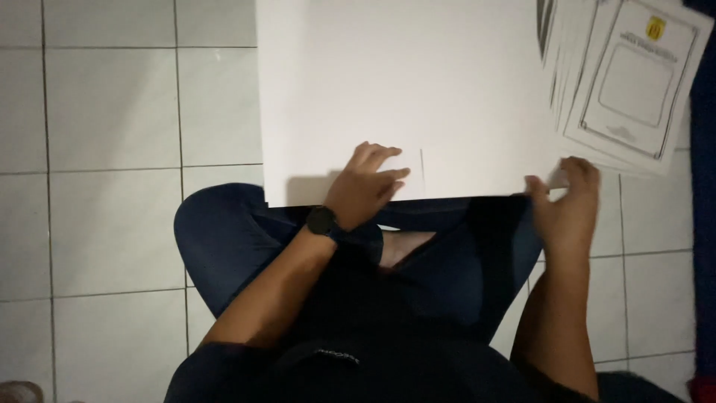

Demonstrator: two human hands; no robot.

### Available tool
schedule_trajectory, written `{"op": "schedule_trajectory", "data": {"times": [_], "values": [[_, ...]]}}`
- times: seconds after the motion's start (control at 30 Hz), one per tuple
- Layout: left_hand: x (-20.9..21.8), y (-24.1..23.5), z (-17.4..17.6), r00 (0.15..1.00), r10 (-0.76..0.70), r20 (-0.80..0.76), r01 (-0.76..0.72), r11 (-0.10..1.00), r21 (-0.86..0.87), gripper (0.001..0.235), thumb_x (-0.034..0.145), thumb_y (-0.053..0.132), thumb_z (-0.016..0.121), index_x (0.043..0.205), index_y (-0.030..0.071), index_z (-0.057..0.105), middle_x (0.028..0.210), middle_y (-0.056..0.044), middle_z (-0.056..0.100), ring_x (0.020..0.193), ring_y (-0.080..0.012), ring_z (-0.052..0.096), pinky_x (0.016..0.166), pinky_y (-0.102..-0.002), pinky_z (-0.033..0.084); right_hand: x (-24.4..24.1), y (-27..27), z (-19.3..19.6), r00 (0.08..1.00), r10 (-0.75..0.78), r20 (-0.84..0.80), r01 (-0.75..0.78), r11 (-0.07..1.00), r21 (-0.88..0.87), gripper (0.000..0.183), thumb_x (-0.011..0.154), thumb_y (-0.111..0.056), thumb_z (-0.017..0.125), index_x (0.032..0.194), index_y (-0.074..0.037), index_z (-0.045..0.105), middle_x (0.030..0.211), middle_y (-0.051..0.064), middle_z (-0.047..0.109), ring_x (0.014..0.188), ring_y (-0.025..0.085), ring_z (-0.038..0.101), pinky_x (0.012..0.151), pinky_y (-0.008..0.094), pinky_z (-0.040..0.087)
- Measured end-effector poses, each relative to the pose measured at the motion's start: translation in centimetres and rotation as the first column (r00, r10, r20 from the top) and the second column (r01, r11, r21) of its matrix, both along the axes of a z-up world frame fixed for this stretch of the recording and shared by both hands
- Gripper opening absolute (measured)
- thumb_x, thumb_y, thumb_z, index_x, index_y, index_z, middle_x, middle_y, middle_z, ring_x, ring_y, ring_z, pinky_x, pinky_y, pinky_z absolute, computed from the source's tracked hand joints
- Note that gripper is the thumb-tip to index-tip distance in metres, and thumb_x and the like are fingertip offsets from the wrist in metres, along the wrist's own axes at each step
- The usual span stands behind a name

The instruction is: The person sits on the floor and repeatedly folds large white sheets of paper in half. They smooth the creases with their hands and place the folded sheets onto a stack beside them.

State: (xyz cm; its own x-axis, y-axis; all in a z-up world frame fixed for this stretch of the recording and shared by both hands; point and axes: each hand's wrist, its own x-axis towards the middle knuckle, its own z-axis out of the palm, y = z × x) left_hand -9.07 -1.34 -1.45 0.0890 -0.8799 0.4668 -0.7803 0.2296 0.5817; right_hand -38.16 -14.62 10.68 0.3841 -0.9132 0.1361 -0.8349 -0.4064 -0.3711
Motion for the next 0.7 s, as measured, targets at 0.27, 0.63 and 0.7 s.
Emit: {"op": "schedule_trajectory", "data": {"times": [0.27,0.63,0.7], "values": [[-0.2,-0.1,0.4,0.999,-0.012,-0.039,0.011,1.0,-0.014,0.02,0.095,0.032,0.075,0.11,0.018,0.079,0.128,-0.006,0.067,0.123,-0.0317,0.057,0.113,-0.057,0.037,4.2,2.2,2.3,0.351,-0.321,0.88,-0.254,0.871,0.42,0.05,0.108,-0.047,0.061,0.145,-0.016,0.048,0.081,-0.009,0.052,0.079,0.011,0.059,0.095,0.041,0.062],[-0.1,2.2,-2.8,0.968,0.112,-0.223,-0.105,0.994,0.042,0.032,0.093,0.023,0.074,0.113,-0.001,0.074,0.126,-0.017,0.063,0.123,-0.0318,0.053,0.119,-0.054,0.027,15.1,9.9,1.9,0.873,0.48,0.09,-0.466,0.764,0.447,0.091,0.091,-0.021,0.072,0.16,0.008,0.02,0.16,0.038,0.026,0.146,0.05,0.033,0.121,0.056,0.025],[0.7,3.8,-7.6,0.967,0.218,-0.135,-0.209,0.975,0.079,0.031,0.094,0.023,0.071,0.117,0.002,0.074,0.125,-0.011,0.063,0.125,-0.0232,0.052,0.12,-0.046,0.021,15.1,9.7,0.0,0.841,0.541,-0.002,-0.488,0.759,0.431,0.086,0.094,-0.02,0.069,0.159,0.01,0.021,0.161,0.038,0.024,0.148,0.048,0.032,0.124,0.054,0.023]]}}
